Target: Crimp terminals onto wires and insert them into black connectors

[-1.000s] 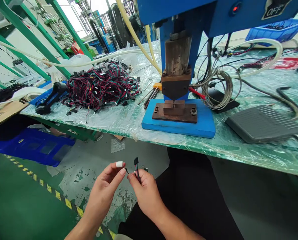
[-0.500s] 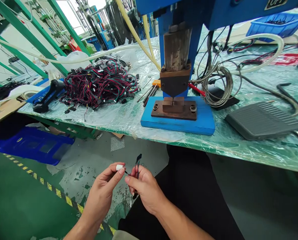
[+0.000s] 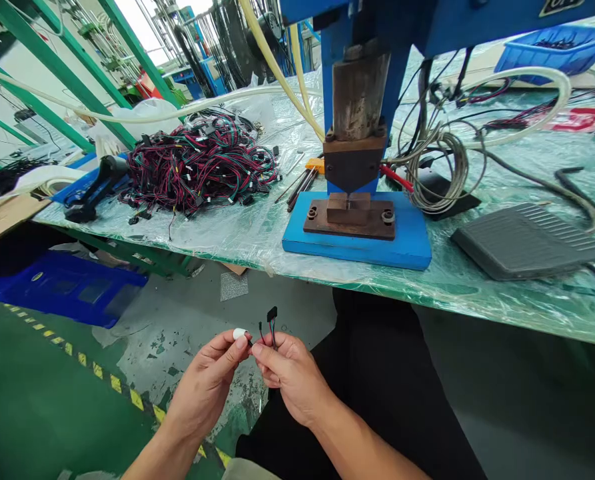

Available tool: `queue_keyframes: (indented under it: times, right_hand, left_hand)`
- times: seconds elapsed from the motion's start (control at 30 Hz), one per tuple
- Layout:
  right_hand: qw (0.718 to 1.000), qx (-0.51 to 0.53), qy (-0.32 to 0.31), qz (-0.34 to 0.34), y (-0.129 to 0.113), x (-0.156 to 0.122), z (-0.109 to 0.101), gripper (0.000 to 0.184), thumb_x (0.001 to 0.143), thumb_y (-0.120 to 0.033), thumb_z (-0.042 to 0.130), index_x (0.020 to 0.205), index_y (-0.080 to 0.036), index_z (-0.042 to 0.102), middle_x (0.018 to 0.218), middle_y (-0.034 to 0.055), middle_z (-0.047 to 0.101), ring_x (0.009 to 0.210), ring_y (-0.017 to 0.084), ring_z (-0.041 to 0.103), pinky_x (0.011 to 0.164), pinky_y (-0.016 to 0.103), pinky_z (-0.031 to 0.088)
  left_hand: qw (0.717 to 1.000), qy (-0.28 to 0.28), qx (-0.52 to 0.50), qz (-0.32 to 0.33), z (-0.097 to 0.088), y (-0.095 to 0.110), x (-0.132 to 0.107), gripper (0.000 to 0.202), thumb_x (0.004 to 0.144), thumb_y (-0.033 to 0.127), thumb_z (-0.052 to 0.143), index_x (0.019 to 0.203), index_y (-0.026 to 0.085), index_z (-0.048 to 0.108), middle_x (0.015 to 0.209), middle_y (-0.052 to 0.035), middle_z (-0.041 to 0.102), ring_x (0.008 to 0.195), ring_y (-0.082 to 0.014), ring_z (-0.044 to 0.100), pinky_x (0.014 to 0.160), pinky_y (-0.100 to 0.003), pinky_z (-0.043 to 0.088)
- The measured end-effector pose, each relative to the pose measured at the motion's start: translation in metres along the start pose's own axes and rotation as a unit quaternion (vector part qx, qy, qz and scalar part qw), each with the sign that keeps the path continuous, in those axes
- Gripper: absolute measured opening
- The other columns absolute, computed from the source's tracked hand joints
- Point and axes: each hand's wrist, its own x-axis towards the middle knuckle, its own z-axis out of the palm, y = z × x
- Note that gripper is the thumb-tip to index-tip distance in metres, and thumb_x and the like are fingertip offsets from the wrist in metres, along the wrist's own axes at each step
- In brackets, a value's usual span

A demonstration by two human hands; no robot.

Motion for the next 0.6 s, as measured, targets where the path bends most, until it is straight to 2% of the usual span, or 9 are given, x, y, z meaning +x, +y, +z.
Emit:
queue_keyframes:
  times: [0.13, 0.27, 0.47, 0.6]
  right_hand:
    - [0.999, -0.020, 0.024, -0.016, -0.0001, 0.0018, -0.0017, 0.028, 0.081, -0.035, 0.075, 0.078, -0.017, 0.055, 0.054, -0.0103, 0.032, 0.048, 0.005, 0.018, 0.048, 0.025, 0.012]
    - [0.997, -0.053, 0.041, -0.037, 0.0019, 0.0025, -0.0028, 0.027, 0.082, -0.037, 0.074, 0.078, -0.017, 0.057, 0.059, -0.0087, 0.035, 0.050, 0.005, 0.019, 0.049, 0.025, 0.013]
    - [0.992, -0.110, 0.045, -0.047, 0.0045, 0.0015, -0.0042, 0.026, 0.084, -0.039, 0.072, 0.077, -0.017, 0.058, 0.059, -0.0087, 0.032, 0.051, 0.006, 0.019, 0.048, 0.026, 0.014]
    - [0.987, -0.147, 0.043, -0.052, 0.0046, 0.0026, -0.0052, 0.029, 0.085, -0.041, 0.071, 0.076, -0.017, 0.058, 0.059, -0.0082, 0.032, 0.053, 0.007, 0.019, 0.049, 0.026, 0.015]
  left_hand:
    - [1.000, 0.007, 0.010, -0.007, -0.0013, -0.0023, -0.0013, 0.030, 0.081, 0.044, 0.078, 0.091, 0.017, 0.075, 0.091, -0.0055, 0.069, 0.086, -0.0167, 0.054, 0.084, -0.028, 0.043]
    - [1.000, 0.014, 0.026, -0.002, -0.0046, -0.0036, -0.0022, 0.031, 0.085, 0.047, 0.073, 0.094, 0.017, 0.074, 0.092, -0.0056, 0.068, 0.086, -0.0172, 0.054, 0.084, -0.029, 0.042]
    - [0.997, 0.012, 0.071, 0.022, -0.0064, 0.0008, -0.0044, 0.026, 0.082, 0.043, 0.077, 0.084, 0.018, 0.071, 0.080, 0.0002, 0.062, 0.082, -0.0143, 0.050, 0.079, -0.023, 0.039]
    - [0.993, 0.006, 0.112, 0.032, -0.0061, 0.0063, -0.0048, 0.026, 0.084, 0.043, 0.076, 0.086, 0.017, 0.071, 0.083, -0.0006, 0.064, 0.083, -0.0154, 0.051, 0.080, -0.024, 0.039]
